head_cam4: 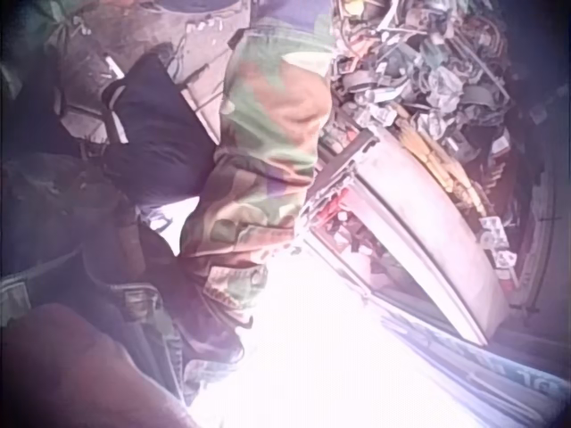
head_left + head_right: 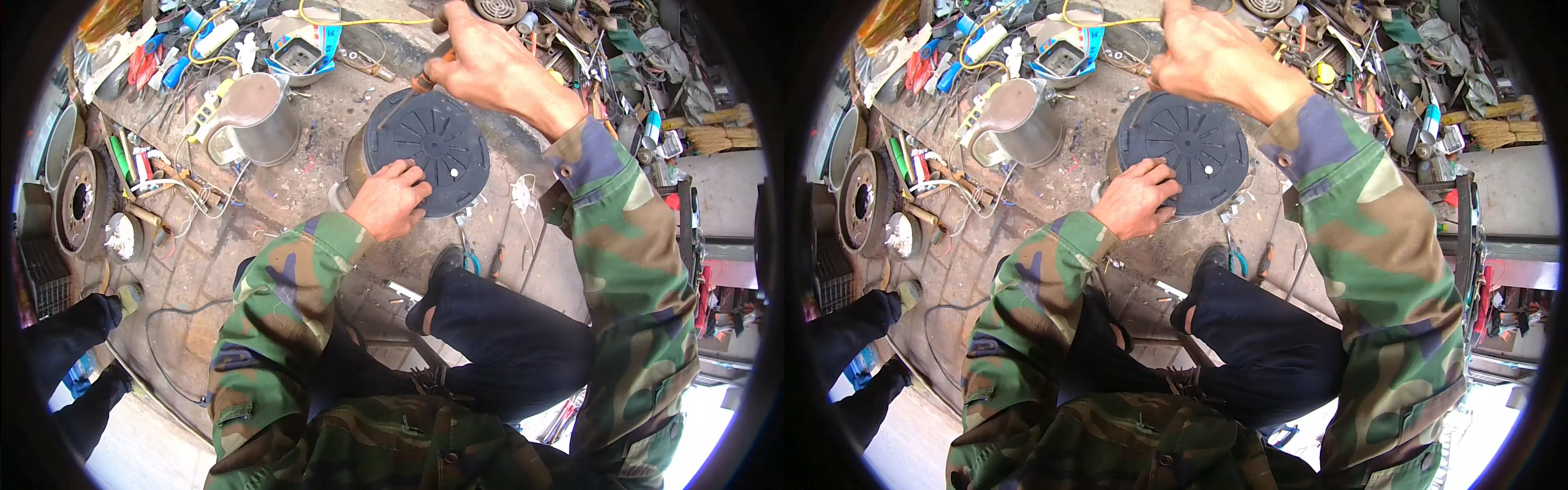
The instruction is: The person works on the internal wiring of a small appliance base, connecting and arranging wires with their hands. They then place a black plastic lid over the base and secure it with a screwdriver. Finally, they plug in the appliance to test it.
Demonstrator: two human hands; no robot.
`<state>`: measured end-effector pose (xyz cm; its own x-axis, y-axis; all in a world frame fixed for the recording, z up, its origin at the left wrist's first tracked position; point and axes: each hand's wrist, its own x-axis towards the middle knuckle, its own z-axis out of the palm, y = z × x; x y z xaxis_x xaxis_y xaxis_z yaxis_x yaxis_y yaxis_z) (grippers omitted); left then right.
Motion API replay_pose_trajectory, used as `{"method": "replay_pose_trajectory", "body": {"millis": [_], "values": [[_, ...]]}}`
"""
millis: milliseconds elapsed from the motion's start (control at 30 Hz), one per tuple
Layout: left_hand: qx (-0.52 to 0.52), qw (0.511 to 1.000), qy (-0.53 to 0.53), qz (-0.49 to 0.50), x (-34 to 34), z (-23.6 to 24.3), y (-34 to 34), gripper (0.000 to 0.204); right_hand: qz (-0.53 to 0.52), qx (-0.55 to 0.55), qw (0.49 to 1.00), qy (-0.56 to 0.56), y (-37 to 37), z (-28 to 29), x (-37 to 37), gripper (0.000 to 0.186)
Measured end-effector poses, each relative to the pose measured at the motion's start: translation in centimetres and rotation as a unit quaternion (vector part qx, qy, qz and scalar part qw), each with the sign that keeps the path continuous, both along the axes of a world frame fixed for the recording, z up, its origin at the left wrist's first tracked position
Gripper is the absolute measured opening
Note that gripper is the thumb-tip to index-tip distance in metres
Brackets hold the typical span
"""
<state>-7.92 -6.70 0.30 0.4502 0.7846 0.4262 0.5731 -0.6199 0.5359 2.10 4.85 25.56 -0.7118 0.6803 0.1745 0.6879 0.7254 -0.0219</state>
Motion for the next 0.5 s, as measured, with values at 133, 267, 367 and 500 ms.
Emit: {"method": "replay_pose_trajectory", "body": {"millis": [133,267,367,500], "values": [[0.007,1.0,-0.004,-0.005,0.4,0.0,0.2,0.041,-0.083,0.011,0.993,-0.086,0.1,0.1,-0.1,0.054],[0.003,1.0,0.003,0.001,0.2,-0.1,0.1,0.041,-0.047,-0.115,0.992,-0.038,-0.5,2.0,-0.4,0.053],[0.0,1.0,0.008,0.001,0.0,-0.1,0.0,0.041,-0.009,-0.137,0.99,0.019,1.1,-0.1,0.6,0.05],[0.006,1.0,-0.002,-0.003,0.4,0.1,0.2,0.04,-0.151,0.03,0.985,-0.074,0.5,-0.8,0.3,0.049]]}}
